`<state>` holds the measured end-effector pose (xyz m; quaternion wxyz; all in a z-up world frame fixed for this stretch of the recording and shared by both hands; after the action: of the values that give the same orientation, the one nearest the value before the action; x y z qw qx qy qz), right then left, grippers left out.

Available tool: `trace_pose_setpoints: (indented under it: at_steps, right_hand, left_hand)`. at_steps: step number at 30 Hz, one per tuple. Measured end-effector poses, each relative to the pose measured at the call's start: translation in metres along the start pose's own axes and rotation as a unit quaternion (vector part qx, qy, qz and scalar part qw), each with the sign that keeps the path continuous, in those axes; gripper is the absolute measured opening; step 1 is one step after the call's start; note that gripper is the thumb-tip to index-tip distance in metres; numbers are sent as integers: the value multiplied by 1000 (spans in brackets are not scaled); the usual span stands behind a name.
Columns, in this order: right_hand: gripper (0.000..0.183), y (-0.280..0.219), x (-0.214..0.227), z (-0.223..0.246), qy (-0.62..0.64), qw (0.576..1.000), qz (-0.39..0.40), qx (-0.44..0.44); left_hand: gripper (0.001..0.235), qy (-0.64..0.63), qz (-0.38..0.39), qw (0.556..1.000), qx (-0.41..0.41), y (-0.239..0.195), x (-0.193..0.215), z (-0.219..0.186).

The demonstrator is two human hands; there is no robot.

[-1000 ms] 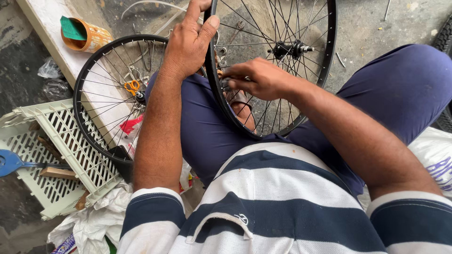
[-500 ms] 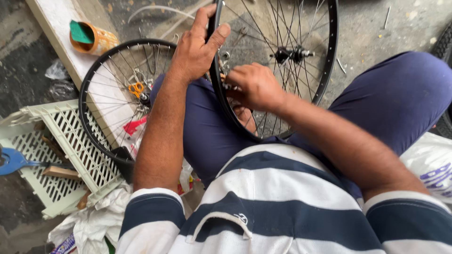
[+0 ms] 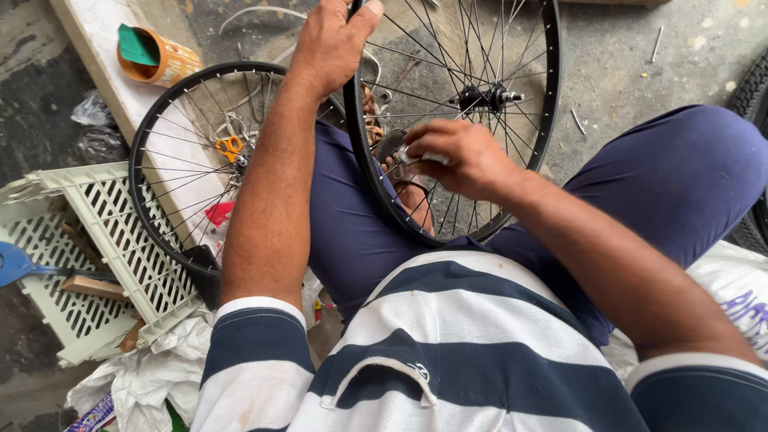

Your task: The person sits on the ground and uses a small metal tool to tighten the spokes on a bicycle wheel. They rotate the wheel to access different spokes and continue the tightening process.

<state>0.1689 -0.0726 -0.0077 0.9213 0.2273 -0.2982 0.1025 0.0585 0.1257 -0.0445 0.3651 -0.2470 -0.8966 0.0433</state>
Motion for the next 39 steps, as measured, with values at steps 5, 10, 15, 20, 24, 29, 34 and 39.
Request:
trace_pose_setpoints:
  at_steps: [5,10,15,20,24,29,34,39]
  right_hand:
    - [21,13,-34,0,117,989,90,-1]
    - [21,24,-65,-14,134,950,266,-94]
    - [29,27,-54,6,-42,986,154,42]
    - [26,14,-53,36,-216,963,61,152]
    - [26,14,-45,21,-44,990,128,39]
    - [21,15,-24,0,129,985,111,-28]
    - [17,-5,31,11,68,997,-30,-1]
    - [18,6,47,-6,28,984,-152,-90]
  left_hand:
    - [44,1,-15,999,-43,-2,4,-8]
    - [47,9,-2,1000,-4,-3,0,-5]
    - [47,-12,-5,999,-42,2,-1,-3]
    - [51,-20,-17,998,-53,-1,0,-7]
    - [46,-48,-15,997,-64,1,6,-17]
    - [48,-51,4,999,-4,-11,0,-18]
    - [49,-11,-33,998,-55,-49,10,-37]
    - [52,-3,-48,998,-50,-101,10,-61]
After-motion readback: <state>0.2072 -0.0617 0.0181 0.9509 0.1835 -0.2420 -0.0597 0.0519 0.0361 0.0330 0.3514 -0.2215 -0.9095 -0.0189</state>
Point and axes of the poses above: each hand's wrist, its own y-axis towards the middle knuckle, its own x-axis out of the back of the hand, z = x × y, the point moved 9 cm from there along y, towards the middle knuckle, and after that the axes turned 5 degrees about -y, right-handed, at the moved point
